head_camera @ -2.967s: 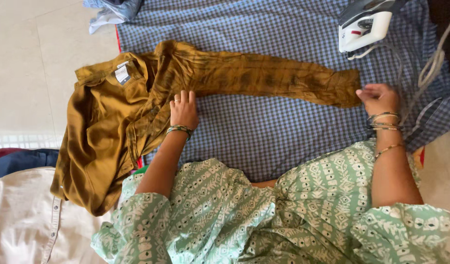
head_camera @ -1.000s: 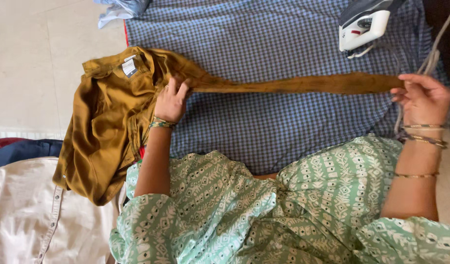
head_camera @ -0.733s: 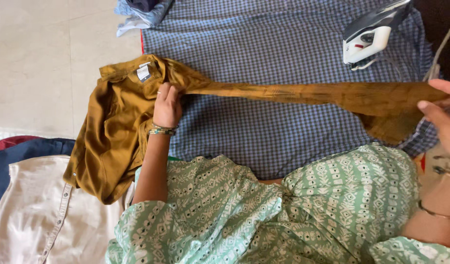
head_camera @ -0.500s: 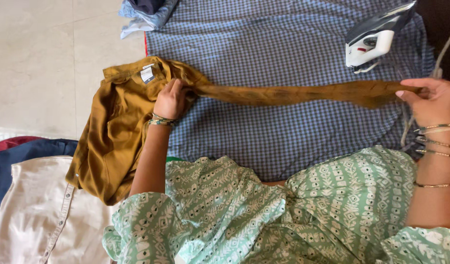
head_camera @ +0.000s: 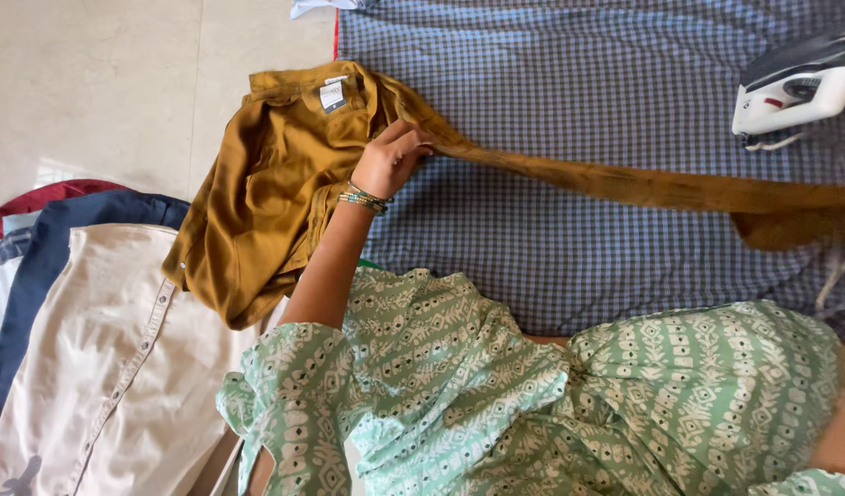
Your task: The person irons a mustard-colored shirt on a checkered ironing board. They smooth the fabric with their hands, use a white electric iron to press the shirt, and periodically lift and reposition the garment to access different areas.
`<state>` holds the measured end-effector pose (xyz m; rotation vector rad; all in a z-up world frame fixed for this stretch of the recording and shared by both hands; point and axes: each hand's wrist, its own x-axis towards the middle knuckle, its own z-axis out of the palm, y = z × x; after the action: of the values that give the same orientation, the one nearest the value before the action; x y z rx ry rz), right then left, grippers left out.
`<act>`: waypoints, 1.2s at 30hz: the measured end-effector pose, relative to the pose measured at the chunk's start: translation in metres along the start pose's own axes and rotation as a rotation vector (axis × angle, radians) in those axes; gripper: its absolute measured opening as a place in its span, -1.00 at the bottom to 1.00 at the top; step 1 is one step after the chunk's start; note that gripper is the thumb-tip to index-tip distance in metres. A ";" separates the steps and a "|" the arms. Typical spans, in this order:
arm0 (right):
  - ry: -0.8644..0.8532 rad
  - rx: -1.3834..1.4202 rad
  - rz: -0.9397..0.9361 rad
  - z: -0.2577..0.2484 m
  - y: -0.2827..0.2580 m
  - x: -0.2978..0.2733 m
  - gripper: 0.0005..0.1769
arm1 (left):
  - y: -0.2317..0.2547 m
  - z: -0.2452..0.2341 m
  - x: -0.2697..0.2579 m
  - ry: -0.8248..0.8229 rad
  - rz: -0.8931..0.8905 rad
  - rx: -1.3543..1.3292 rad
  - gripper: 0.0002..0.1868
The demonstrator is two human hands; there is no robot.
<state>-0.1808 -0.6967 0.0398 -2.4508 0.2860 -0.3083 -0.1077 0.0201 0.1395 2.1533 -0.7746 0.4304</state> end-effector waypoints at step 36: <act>-0.177 -0.459 -0.512 0.058 0.021 -0.018 -0.73 | -0.077 0.067 -0.065 -0.558 -0.024 0.549 -0.89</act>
<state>-0.1838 -0.6747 -0.0208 -2.9599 -0.4011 -0.2570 -0.1033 0.0314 0.0188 2.8523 -1.0146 0.0099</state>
